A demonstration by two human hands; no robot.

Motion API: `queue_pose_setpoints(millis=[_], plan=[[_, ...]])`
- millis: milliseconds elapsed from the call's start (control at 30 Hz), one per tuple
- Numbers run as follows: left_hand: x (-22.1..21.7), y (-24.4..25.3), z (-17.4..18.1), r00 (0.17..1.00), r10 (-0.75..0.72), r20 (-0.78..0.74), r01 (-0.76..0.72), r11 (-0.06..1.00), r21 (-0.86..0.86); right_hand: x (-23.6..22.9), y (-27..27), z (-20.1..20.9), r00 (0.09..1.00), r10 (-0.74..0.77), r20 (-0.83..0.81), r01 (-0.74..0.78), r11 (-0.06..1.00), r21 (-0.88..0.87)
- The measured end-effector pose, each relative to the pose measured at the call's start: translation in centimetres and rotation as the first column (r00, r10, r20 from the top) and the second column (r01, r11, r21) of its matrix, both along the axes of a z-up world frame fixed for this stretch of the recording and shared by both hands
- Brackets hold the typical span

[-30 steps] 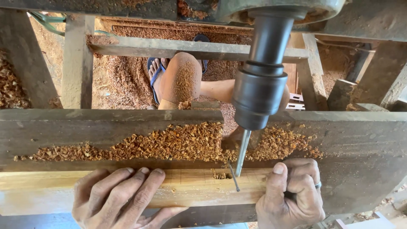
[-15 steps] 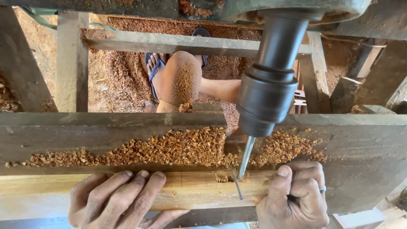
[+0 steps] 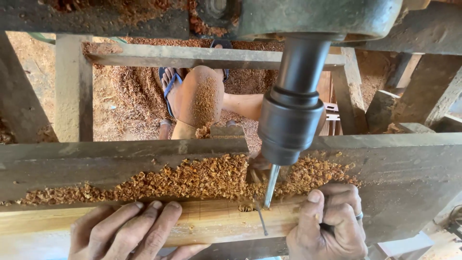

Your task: The recorder uses a woodworking mortising machine to cut a rectangular slot into a wood block.

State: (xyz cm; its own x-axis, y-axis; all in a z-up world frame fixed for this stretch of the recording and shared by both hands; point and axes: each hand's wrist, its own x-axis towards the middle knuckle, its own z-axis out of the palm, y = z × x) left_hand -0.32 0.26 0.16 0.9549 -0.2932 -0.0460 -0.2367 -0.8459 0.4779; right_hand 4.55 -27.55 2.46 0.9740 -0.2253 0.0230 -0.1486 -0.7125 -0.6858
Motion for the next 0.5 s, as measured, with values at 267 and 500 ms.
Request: queue_pose_setpoints(millis=[267, 500], plan=[[0.9, 0.0, 0.0, 1.000, 0.023, -0.003, -0.023, 1.000, -0.003, 1.9, 0.1, 0.1, 0.999, 0.026, 0.027, -0.026, 1.000, -0.008], [1.1, -0.9, 0.6, 0.978, 0.116, 0.172, -0.104, 0.992, -0.078, 1.3, 0.9, 0.9, 0.988, -0.012, 0.151, 0.014, 1.000, -0.017]])
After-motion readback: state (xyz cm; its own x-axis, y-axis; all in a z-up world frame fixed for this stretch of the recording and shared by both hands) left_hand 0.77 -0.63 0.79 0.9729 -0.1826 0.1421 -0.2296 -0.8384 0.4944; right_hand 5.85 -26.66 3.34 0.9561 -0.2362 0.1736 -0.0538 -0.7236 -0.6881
